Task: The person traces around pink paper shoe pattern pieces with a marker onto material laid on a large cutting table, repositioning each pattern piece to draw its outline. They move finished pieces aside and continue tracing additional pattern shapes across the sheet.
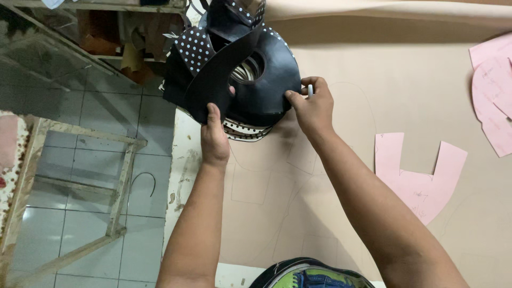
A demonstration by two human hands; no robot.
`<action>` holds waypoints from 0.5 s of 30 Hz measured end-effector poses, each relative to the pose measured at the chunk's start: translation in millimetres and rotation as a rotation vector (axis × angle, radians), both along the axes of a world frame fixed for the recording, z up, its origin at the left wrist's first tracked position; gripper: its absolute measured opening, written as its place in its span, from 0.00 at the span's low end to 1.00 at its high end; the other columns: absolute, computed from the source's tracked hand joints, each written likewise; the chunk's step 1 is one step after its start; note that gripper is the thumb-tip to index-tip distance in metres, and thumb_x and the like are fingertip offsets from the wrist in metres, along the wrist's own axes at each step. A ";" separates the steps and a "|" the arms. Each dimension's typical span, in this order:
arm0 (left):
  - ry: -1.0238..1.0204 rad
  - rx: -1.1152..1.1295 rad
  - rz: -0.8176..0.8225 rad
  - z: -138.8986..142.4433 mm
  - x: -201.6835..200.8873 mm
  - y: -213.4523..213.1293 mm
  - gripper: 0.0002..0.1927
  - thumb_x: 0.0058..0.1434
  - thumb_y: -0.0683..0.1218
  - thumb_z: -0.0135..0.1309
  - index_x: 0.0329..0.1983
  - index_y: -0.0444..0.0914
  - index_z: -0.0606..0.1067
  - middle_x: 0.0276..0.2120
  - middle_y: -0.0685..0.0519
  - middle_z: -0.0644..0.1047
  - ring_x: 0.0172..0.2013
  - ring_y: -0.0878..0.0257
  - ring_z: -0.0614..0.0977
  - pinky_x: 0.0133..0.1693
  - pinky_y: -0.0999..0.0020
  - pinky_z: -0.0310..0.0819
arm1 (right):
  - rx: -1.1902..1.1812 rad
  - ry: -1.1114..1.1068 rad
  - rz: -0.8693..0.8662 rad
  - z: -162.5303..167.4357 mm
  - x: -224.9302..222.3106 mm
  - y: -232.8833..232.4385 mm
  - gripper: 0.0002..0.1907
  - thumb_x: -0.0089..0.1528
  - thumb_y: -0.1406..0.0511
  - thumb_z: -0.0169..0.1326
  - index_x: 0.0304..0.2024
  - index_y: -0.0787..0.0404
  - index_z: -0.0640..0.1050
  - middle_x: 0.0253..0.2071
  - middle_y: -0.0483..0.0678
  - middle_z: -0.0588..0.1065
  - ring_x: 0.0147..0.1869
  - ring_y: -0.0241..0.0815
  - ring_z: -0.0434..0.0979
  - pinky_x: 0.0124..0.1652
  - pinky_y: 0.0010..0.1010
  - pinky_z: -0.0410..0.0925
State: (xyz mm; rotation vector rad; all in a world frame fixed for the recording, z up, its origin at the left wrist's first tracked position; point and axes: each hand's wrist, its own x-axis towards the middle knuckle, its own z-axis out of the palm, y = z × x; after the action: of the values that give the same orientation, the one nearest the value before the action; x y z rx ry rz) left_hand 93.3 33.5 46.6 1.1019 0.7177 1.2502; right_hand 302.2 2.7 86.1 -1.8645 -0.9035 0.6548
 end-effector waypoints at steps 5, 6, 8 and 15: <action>-0.221 -0.025 0.023 -3.5 0.1 -2.1 0.35 0.78 0.60 0.33 0.72 0.26 0.59 0.70 0.42 0.66 0.72 0.55 0.65 0.75 0.59 0.54 | 0.025 0.011 0.032 9.4 -3.6 -0.6 0.19 0.57 0.65 0.67 0.45 0.64 0.72 0.40 0.49 0.74 0.38 0.37 0.74 0.37 0.31 0.70; -0.213 -0.003 0.030 -4.6 0.5 -5.4 0.36 0.79 0.61 0.32 0.73 0.25 0.59 0.71 0.42 0.65 0.73 0.54 0.65 0.75 0.58 0.53 | 0.029 -0.124 0.056 9.1 -7.5 -2.9 0.19 0.57 0.65 0.67 0.43 0.63 0.72 0.41 0.47 0.74 0.38 0.37 0.75 0.38 0.31 0.70; -0.199 0.019 0.028 -4.4 0.9 -12.6 0.37 0.78 0.62 0.32 0.73 0.25 0.59 0.71 0.42 0.64 0.74 0.54 0.63 0.76 0.58 0.52 | 0.105 -0.267 0.074 5.6 -16.5 -6.6 0.14 0.58 0.66 0.66 0.40 0.62 0.74 0.43 0.49 0.71 0.36 0.39 0.73 0.38 0.32 0.70; -0.251 0.053 0.160 17.4 -22.6 -39.7 0.38 0.76 0.64 0.32 0.75 0.29 0.55 0.73 0.42 0.62 0.75 0.53 0.61 0.75 0.56 0.52 | 0.339 -0.415 0.133 -10.7 -14.2 -0.9 0.11 0.59 0.69 0.65 0.38 0.63 0.75 0.44 0.53 0.69 0.37 0.41 0.72 0.38 0.32 0.70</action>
State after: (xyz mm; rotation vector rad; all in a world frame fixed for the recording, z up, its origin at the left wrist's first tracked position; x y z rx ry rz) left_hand 70.8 -6.1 63.9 0.9223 0.5930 1.5199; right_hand 288.0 1.8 75.4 -1.6652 -1.3255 0.1706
